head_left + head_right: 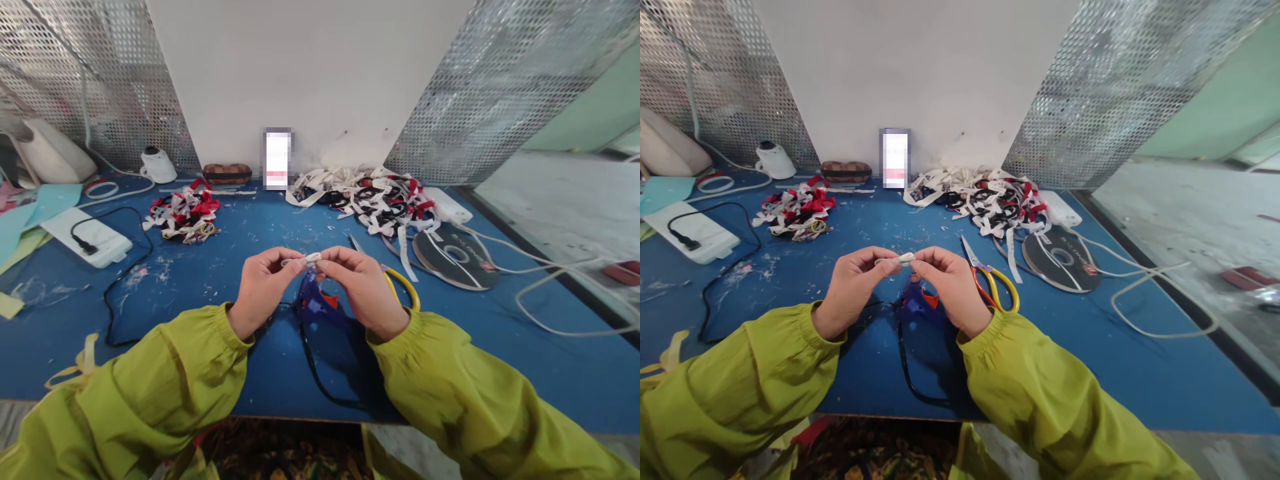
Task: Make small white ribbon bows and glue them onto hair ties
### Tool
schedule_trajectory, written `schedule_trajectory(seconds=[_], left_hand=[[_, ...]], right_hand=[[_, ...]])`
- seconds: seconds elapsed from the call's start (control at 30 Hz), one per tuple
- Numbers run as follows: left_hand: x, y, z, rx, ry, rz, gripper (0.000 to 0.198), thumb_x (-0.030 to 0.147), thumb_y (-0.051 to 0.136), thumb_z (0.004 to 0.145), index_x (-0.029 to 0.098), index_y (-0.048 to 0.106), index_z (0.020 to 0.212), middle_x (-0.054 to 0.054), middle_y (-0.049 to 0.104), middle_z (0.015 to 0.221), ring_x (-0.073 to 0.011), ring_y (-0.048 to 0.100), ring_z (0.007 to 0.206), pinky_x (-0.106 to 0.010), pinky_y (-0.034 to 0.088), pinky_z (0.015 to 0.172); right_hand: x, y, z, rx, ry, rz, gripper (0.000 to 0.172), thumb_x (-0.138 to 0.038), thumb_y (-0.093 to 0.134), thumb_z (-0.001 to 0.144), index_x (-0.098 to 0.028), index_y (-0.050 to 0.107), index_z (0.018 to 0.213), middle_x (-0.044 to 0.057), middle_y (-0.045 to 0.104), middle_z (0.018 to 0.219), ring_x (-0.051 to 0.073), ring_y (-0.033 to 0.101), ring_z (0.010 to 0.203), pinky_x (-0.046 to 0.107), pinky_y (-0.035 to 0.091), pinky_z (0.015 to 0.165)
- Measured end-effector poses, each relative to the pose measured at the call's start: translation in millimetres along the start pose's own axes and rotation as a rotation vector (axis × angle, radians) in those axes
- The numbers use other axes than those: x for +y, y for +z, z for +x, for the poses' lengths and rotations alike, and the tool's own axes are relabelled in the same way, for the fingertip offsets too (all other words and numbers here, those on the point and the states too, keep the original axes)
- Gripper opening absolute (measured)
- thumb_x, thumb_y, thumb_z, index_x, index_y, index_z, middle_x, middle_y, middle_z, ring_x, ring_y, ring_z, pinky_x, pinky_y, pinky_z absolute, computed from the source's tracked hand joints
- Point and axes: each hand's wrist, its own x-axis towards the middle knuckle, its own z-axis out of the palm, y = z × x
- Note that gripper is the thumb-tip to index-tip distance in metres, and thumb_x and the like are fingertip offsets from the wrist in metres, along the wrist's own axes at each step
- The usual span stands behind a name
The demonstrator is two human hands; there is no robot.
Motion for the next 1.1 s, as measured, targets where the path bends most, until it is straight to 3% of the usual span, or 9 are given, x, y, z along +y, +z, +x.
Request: schedule_trajectory(seconds=[0.13,0.23,0.37,0.47,0.57,0.83,1.1], left_hand=[[-1.2,0.3,-0.3,-0.080,-0.022,-0.011,0.011,0.027,0.068,0.072,0.016,0.069,0.069,-0.001,0.068,0.067,-0.0119,0.058,0.064,-0.024,0.047,0.064],[-2.6,0.0,-0.1,-0.032,0.003,0.021,0.013,0.027,0.071,0.070,0.016,0.070,0.077,-0.003,0.071,0.079,-0.0138,0.061,0.071,-0.025,0.049,0.066],[-2.7,-1.0,0.2,0.070,0.173,0.125,0.007,0.024,0.072,0.069,0.018,0.069,0.072,-0.003,0.067,0.078,-0.0133,0.060,0.072,-0.025,0.048,0.064],[-1.6,-1.2,0.0,0.045,0.298,0.192,0.006,0.021,0.070,0.072,0.021,0.070,0.065,-0.002,0.066,0.073,-0.0135,0.059,0.070,-0.026,0.048,0.066],[-0.8,-1.7,0.1,0.012,0.297,0.238,0.008,0.020,0.069,0.073,0.021,0.071,0.066,-0.002,0.068,0.070,-0.0139,0.059,0.068,-0.027,0.048,0.066],[2.2,-4.4,3.7,-0.079,0.245,0.259,0.009,0.020,0.066,0.075,0.019,0.072,0.068,-0.003,0.070,0.072,-0.0141,0.062,0.069,-0.026,0.048,0.066],[1.4,-4.9,6.8,-0.101,0.284,0.336,0.009,0.020,0.065,0.075,0.019,0.070,0.068,-0.003,0.070,0.074,-0.0136,0.062,0.070,-0.026,0.048,0.068]], right_hand=[[0.0,0.4,0.1,-0.011,0.024,0.079,0.014,-0.031,0.072,0.068,-0.019,0.067,0.070,-0.002,0.062,0.066,0.009,0.055,0.060,0.025,0.047,0.063],[-0.2,0.2,0.1,0.018,-0.019,-0.019,0.013,-0.031,0.069,0.070,-0.019,0.065,0.070,-0.003,0.060,0.063,0.010,0.055,0.059,0.025,0.046,0.062],[0.2,0.0,-1.5,0.058,-0.152,-0.246,0.011,-0.030,0.065,0.073,-0.020,0.063,0.071,-0.002,0.060,0.062,0.012,0.055,0.059,0.027,0.046,0.061],[1.8,0.3,-3.1,0.066,-0.276,-0.382,0.011,-0.028,0.062,0.075,-0.020,0.062,0.069,0.000,0.061,0.064,0.014,0.055,0.061,0.029,0.046,0.062],[3.2,0.2,-3.6,0.072,-0.322,-0.434,0.011,-0.028,0.061,0.076,-0.020,0.062,0.069,0.000,0.062,0.065,0.014,0.056,0.062,0.029,0.046,0.062],[2.5,-1.3,-0.9,0.041,-0.106,-0.238,0.013,-0.031,0.065,0.071,-0.019,0.063,0.069,-0.002,0.060,0.062,0.012,0.055,0.058,0.026,0.045,0.057],[0.6,-1.4,-0.5,0.034,-0.059,-0.161,0.013,-0.031,0.066,0.070,-0.019,0.062,0.065,-0.004,0.056,0.057,0.011,0.052,0.055,0.026,0.044,0.058]])
